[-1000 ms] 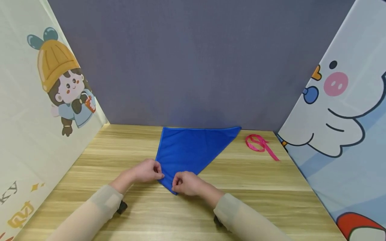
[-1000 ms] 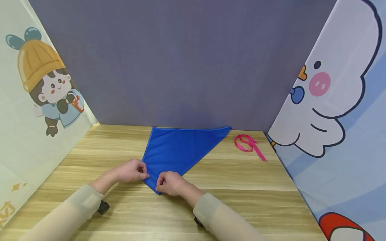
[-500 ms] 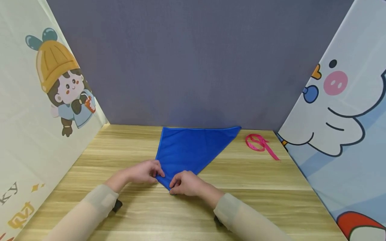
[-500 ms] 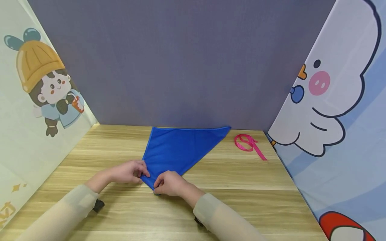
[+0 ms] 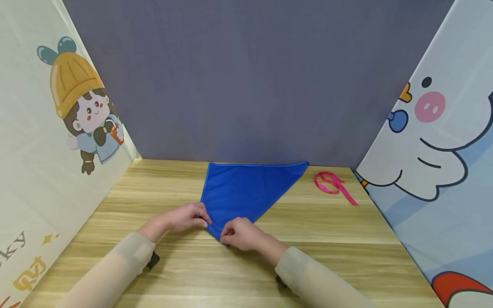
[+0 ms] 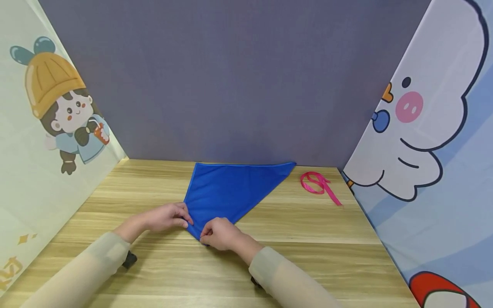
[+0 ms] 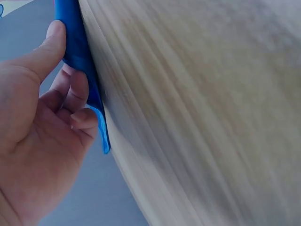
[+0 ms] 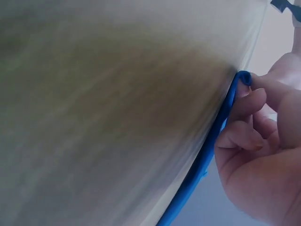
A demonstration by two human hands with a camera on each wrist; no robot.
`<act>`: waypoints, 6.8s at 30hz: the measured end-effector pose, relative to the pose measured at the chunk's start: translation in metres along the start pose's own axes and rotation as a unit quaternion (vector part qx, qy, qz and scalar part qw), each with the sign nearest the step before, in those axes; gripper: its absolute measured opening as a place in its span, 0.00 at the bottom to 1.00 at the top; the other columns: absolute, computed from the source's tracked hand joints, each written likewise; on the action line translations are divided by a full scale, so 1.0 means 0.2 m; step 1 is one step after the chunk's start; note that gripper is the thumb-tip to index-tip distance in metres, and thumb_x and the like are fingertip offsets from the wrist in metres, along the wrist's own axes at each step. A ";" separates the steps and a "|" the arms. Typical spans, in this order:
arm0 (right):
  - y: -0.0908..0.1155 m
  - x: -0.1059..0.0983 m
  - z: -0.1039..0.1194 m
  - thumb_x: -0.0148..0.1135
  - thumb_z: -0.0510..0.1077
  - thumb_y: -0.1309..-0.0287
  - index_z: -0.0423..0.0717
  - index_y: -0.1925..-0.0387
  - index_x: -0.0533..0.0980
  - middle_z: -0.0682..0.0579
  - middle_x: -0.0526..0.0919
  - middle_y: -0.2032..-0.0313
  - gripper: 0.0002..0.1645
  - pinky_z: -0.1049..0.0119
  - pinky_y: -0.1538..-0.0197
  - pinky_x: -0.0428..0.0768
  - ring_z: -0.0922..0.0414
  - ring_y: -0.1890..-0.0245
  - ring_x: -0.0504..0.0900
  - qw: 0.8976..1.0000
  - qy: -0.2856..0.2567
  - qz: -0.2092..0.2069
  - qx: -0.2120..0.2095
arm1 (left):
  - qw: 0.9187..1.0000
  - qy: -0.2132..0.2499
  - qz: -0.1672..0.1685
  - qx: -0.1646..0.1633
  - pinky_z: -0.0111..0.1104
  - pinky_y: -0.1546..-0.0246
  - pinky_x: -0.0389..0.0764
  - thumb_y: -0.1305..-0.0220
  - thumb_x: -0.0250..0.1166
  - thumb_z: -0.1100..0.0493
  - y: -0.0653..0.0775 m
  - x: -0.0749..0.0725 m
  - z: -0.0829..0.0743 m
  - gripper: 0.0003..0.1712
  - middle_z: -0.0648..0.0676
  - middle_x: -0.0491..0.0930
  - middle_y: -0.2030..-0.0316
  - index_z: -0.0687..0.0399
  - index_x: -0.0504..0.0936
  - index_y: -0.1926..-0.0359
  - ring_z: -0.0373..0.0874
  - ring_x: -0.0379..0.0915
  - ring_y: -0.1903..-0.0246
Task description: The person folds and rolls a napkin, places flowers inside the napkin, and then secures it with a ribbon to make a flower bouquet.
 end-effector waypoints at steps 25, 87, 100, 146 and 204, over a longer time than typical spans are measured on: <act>0.01 0.00 -0.08 0.76 0.40 0.34 0.53 0.67 0.88 0.64 0.80 0.77 0.05 0.73 0.67 0.72 0.68 0.74 0.74 0.996 -0.067 0.011 0.051 | 0.992 -0.028 -0.065 -0.102 0.33 0.55 0.78 0.30 0.77 0.57 -0.11 -0.03 0.03 0.09 0.49 0.77 0.62 0.51 0.83 0.60 0.40 0.73 0.60; 0.02 -0.02 -0.03 0.73 0.42 0.31 0.48 0.68 0.91 0.61 0.87 0.73 0.08 0.73 0.61 0.78 0.69 0.71 0.76 1.000 0.026 0.007 0.016 | 0.996 -0.043 0.017 -0.077 0.43 0.48 0.56 0.22 0.69 0.53 -0.09 -0.01 0.03 0.08 0.35 0.89 0.62 0.38 0.94 0.59 0.35 0.65 0.57; 0.03 -0.04 0.01 0.74 0.37 0.34 0.51 0.66 0.85 0.62 0.82 0.74 0.07 0.75 0.66 0.77 0.70 0.75 0.74 0.999 0.039 -0.011 -0.005 | 0.994 -0.092 -0.054 -0.019 0.41 0.48 0.65 0.29 0.76 0.58 -0.09 -0.01 -0.04 0.04 0.42 0.81 0.61 0.42 0.90 0.63 0.39 0.68 0.55; 0.02 -0.03 -0.09 0.72 0.39 0.32 0.53 0.68 0.82 0.62 0.82 0.75 0.08 0.72 0.68 0.75 0.65 0.75 0.76 0.998 -0.016 0.019 0.063 | 0.995 -0.047 -0.066 -0.067 0.44 0.48 0.58 0.25 0.71 0.55 -0.06 -0.02 0.01 0.04 0.36 0.83 0.64 0.40 0.86 0.61 0.37 0.69 0.58; 0.02 -0.03 -0.06 0.80 0.64 0.38 0.61 0.58 0.85 0.69 0.82 0.71 0.17 0.73 0.59 0.78 0.71 0.68 0.78 0.988 0.088 0.122 -0.045 | 0.997 -0.061 -0.031 -0.039 0.48 0.40 0.64 0.31 0.78 0.51 0.00 0.01 -0.03 0.07 0.36 0.86 0.58 0.39 0.96 0.54 0.40 0.76 0.47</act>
Point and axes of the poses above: each hand's wrist, its own y-axis away from the middle knuckle, its own x-axis out of the palm, z = x × y, the point moved 10 cm from there along -y, towards the middle knuckle
